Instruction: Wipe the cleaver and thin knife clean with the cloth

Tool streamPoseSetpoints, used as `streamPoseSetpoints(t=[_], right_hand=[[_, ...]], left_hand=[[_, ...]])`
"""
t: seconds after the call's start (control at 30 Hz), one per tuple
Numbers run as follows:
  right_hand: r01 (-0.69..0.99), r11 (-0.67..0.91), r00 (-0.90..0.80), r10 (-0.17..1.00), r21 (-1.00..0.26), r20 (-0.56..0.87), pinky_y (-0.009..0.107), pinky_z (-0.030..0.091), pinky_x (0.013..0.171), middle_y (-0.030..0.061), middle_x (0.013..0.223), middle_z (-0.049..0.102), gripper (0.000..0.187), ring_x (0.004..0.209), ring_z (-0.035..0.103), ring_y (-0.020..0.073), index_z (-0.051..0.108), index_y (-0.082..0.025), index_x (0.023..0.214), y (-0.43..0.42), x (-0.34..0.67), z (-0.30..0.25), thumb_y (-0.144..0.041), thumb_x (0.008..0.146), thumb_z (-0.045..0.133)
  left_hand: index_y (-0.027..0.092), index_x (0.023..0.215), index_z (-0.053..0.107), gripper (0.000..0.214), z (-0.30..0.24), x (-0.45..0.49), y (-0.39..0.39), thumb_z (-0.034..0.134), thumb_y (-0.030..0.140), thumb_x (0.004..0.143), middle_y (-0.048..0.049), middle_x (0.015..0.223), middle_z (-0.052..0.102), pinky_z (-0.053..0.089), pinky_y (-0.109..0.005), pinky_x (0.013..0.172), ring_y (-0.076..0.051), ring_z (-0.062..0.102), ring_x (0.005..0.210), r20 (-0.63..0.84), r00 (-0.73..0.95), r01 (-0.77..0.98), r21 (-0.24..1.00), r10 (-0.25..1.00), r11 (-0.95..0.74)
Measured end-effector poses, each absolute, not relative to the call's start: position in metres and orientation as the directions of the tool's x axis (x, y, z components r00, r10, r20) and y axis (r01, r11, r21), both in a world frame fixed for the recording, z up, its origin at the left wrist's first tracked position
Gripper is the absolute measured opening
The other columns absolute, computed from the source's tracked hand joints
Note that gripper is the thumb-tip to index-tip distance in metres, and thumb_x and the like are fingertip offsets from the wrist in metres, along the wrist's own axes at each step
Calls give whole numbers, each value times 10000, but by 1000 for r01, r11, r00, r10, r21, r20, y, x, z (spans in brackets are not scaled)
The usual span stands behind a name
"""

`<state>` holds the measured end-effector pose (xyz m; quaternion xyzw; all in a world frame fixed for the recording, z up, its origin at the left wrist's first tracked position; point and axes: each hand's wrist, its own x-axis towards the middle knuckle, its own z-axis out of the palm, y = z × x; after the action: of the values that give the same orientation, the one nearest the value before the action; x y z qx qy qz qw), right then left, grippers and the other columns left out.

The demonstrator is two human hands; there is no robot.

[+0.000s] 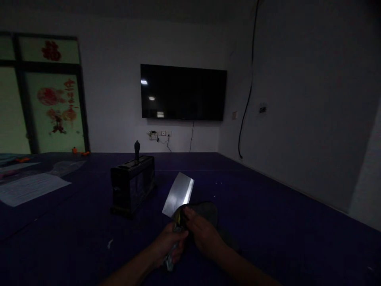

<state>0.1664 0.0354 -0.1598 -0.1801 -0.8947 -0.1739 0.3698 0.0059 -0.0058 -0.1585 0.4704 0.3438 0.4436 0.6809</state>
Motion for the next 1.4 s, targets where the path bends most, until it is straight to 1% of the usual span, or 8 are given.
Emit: streamPoseSetpoints(t=[0.2, 0.4, 0.7, 0.9, 1.0, 1.13, 1.27, 1.4], right_hand=[[453, 879, -662, 221, 148, 716, 384, 386, 996, 144, 1296, 465, 455, 1266, 324, 200, 453, -93, 1252, 34, 164, -161, -27, 828, 303], [447, 885, -682, 243, 130, 690, 389, 375, 1006, 162, 1317, 435, 459, 1288, 276, 208, 446, -55, 1248, 28, 164, -157, -15, 813, 302], [464, 881, -689, 289, 97, 665, 375, 372, 1013, 157, 1340, 407, 504, 1299, 251, 201, 428, -46, 1263, 25, 157, -155, 13, 780, 299], [453, 882, -699, 261, 129, 666, 376, 368, 1014, 160, 1331, 418, 445, 1296, 258, 210, 435, -44, 1260, 23, 160, -154, -37, 831, 317], [450, 882, -690, 244, 140, 681, 374, 370, 1013, 155, 1330, 420, 456, 1297, 251, 207, 429, -48, 1265, 21, 160, -152, -25, 829, 297], [465, 874, -690, 258, 139, 677, 373, 370, 1015, 157, 1337, 411, 456, 1295, 259, 209, 426, -46, 1269, 21, 160, -153, -26, 828, 312], [468, 873, -690, 266, 135, 673, 368, 356, 1025, 156, 1349, 393, 481, 1299, 253, 209, 436, -41, 1261, 23, 160, -155, -6, 793, 333], [466, 877, -701, 287, 114, 653, 373, 332, 1038, 151, 1374, 355, 542, 1313, 209, 203, 389, -37, 1294, 22, 159, -152, 17, 759, 326]], left_hand=[[203, 785, 398, 411, -156, 6, -10, 694, 419, 599, 119, 416, 424, 230, -154, 269, -30, 272, 242, -79, 356, -289, 938, 931, 190], [182, 592, 394, 386, -156, 4, -10, 660, 460, 626, 102, 352, 354, 214, -153, 263, -24, 254, 231, -94, 396, -260, 942, 913, 210], [164, 470, 420, 403, -155, 2, -6, 668, 474, 544, 65, 293, 366, 195, -163, 236, -37, 251, 205, -208, 352, -197, 937, 913, 289], [151, 566, 476, 425, -159, 4, -5, 660, 534, 556, 49, 308, 430, 210, -173, 240, -45, 269, 200, -164, 341, -147, 963, 926, 224], [143, 723, 493, 503, -163, 4, -5, 674, 568, 524, 35, 373, 508, 207, -172, 247, -45, 284, 208, -162, 332, -147, 964, 929, 220], [157, 899, 440, 536, -165, 4, -7, 636, 553, 595, 52, 423, 536, 222, -167, 266, -42, 284, 220, -169, 297, -164, 961, 940, 225], [157, 929, 428, 489, -162, 4, -11, 630, 490, 633, 57, 439, 542, 248, -166, 266, -35, 271, 218, -150, 316, -176, 961, 937, 214], [133, 812, 482, 406, -160, 6, -10, 656, 443, 617, 38, 426, 533, 273, -171, 254, -42, 307, 224, -115, 361, -170, 968, 926, 186]])
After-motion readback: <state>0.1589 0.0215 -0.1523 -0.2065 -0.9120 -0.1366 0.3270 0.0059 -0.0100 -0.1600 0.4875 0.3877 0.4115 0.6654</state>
